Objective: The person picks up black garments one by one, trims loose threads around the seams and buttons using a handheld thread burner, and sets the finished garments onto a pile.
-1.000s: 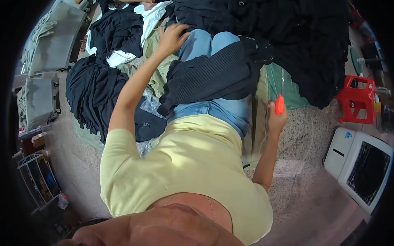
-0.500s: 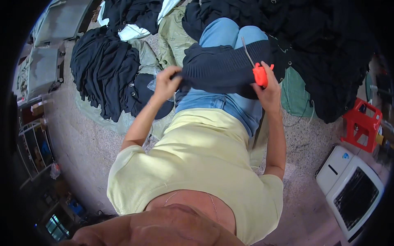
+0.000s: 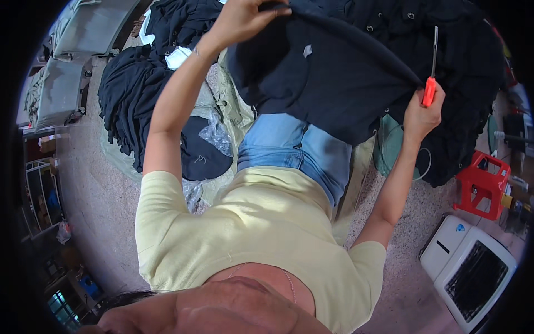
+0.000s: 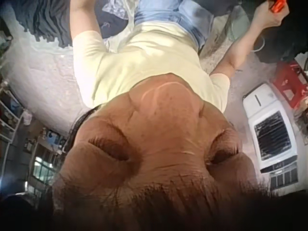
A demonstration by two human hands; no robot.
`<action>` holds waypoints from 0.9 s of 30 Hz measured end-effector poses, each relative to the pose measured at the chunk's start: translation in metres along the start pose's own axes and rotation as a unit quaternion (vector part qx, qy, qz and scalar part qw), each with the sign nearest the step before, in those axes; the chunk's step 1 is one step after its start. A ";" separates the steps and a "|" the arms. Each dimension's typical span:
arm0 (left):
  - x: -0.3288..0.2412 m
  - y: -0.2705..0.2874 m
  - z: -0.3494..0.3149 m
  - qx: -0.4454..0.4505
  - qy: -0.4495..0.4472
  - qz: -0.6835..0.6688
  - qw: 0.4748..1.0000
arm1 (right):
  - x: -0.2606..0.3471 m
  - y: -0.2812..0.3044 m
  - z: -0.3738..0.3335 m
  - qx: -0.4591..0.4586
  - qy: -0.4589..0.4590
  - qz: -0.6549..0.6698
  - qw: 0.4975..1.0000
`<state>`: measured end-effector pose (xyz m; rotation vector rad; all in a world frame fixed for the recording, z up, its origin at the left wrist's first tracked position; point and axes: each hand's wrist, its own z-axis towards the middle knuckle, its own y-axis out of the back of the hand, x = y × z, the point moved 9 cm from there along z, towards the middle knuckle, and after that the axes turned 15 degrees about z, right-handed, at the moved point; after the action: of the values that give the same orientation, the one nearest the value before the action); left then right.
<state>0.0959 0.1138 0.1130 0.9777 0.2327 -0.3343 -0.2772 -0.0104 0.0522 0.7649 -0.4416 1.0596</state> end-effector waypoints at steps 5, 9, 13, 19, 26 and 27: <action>-0.011 0.012 0.052 -0.059 -0.067 0.018 0.996 | -0.003 -0.004 0.034 -0.054 0.049 -0.012 0.997; 0.004 -0.024 0.067 -0.042 -0.029 0.093 0.994 | -0.021 -0.021 0.038 -0.042 -0.033 0.009 0.999; 0.024 -0.029 0.077 -0.032 0.075 0.123 0.989 | -0.009 -0.062 -0.088 0.076 -0.087 0.298 0.948; -0.004 -0.021 0.069 0.123 0.289 -0.416 0.853 | 0.011 -0.090 -0.180 0.240 0.085 0.020 0.967; -0.057 0.084 0.039 -0.051 0.226 -0.539 0.810 | 0.036 0.056 -0.091 0.007 0.129 0.274 0.953; -0.060 0.103 0.038 -0.067 0.205 -0.530 0.820 | 0.034 0.083 -0.079 -0.019 0.118 0.285 0.951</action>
<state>0.0815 0.1452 0.2336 0.6838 1.2040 -1.1105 -0.3389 0.0915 0.0508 0.4698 -0.4877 1.6586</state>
